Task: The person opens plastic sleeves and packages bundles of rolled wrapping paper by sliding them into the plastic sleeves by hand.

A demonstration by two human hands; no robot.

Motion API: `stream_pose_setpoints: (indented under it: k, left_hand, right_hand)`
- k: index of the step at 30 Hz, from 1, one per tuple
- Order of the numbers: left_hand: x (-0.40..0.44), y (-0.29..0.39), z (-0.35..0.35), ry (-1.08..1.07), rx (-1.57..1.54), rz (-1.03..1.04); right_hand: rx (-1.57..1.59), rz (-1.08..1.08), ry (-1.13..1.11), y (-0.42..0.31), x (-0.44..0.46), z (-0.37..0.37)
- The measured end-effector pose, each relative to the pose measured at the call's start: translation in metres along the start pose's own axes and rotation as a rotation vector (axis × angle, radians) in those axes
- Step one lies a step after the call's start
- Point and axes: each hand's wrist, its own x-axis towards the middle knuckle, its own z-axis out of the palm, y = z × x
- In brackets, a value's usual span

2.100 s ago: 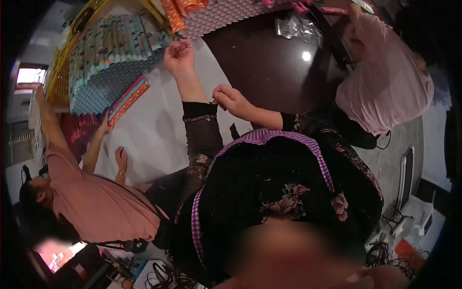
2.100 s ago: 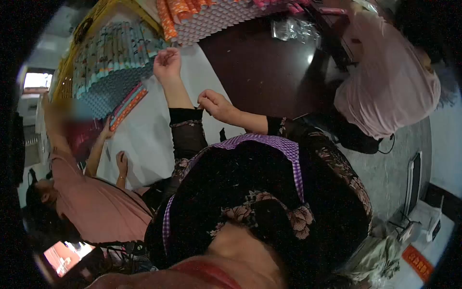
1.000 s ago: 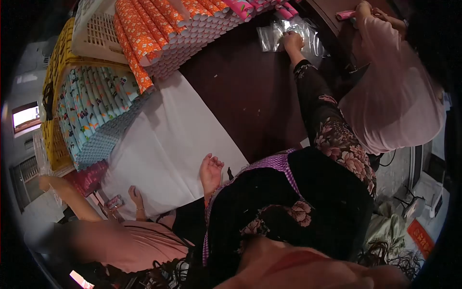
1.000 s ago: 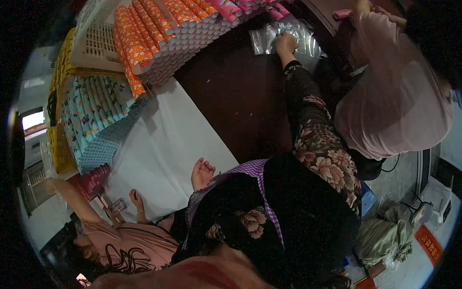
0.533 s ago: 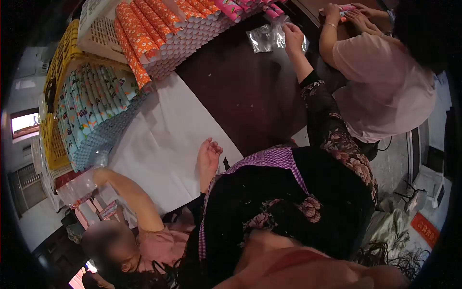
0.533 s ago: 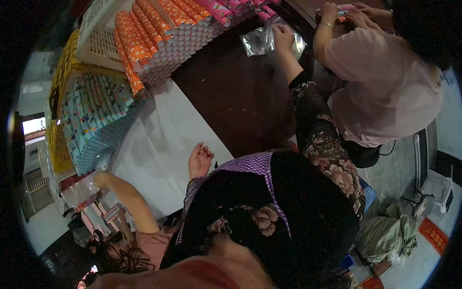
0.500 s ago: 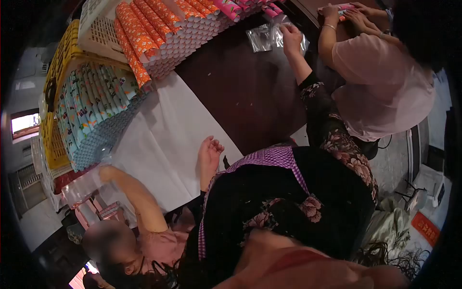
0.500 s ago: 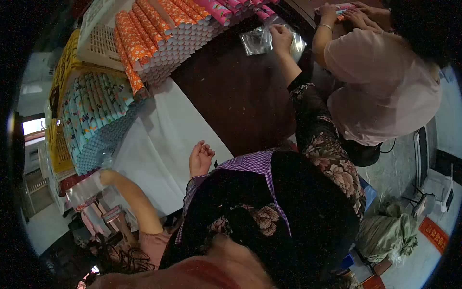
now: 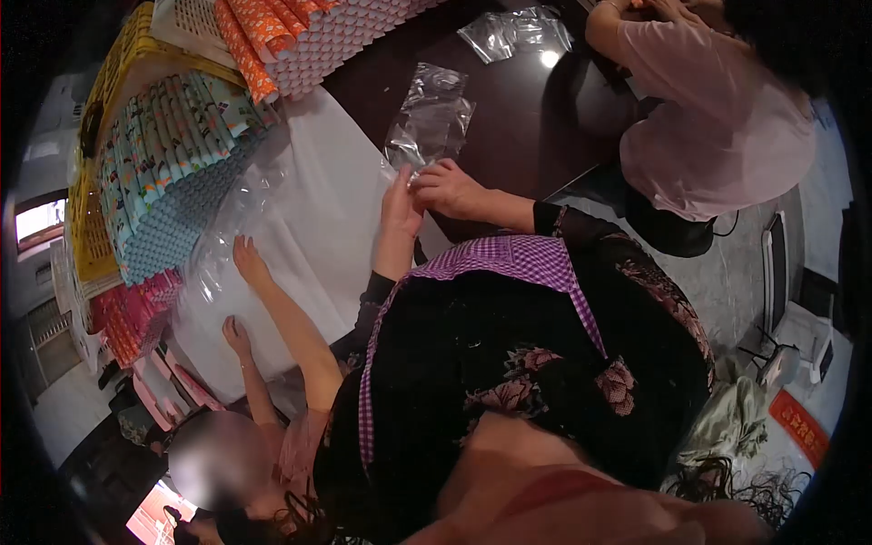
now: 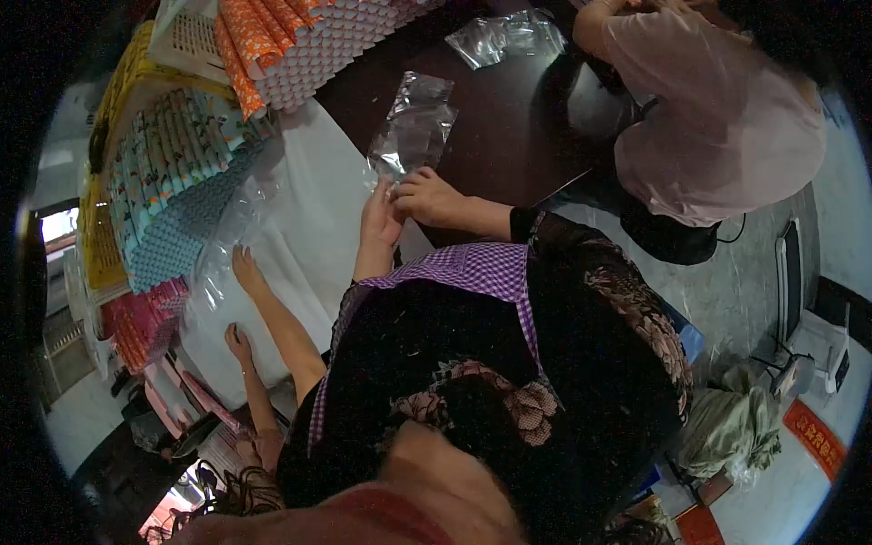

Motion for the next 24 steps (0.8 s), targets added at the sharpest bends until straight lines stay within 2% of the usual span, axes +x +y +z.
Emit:
stream_pose_setpoints:
  k: [2,5,8,10,12,14,18,19,20,24]
  left_hand:
    - [-0.007,-0.003,0.001,0.275,0.087,-0.044]
    - [-0.02,-0.006,-0.011,0.267,0.061,-0.012]
    - [-0.035,-0.016,-0.031,0.278,0.07,0.015]
    - [-0.03,-0.032,-0.059,0.285,0.063,0.082]
    - [-0.046,-0.026,-0.048,0.33,0.083,0.063]
    - [-0.056,-0.021,-0.041,0.367,0.061,-0.01]
    - [-0.044,-0.031,-0.06,0.36,0.026,0.035]
    - [-0.034,-0.033,-0.07,0.356,-0.063,0.031]
    - [-0.032,-0.038,-0.077,0.355,-0.152,0.026]
    - [-0.039,-0.024,-0.065,0.343,-0.179,-0.031]
  right_hand:
    - [0.089,0.003,-0.099,-0.016,-0.013,0.003]
    - [0.196,0.122,-0.11,-0.016,-0.027,-0.006]
    - [0.208,0.235,0.117,-0.002,-0.025,-0.028]
    - [0.175,0.362,0.139,0.027,-0.03,-0.03]
    - [0.26,0.757,0.138,0.037,-0.032,-0.036]
    - [0.374,0.877,0.174,0.064,-0.036,-0.033]
    - [0.298,0.837,0.131,0.108,-0.03,-0.02]
    - [0.286,0.874,0.025,0.113,-0.025,-0.023]
    - [0.291,0.881,0.016,0.118,-0.023,-0.022]
    - [0.239,0.928,-0.085,0.128,-0.029,-0.013]
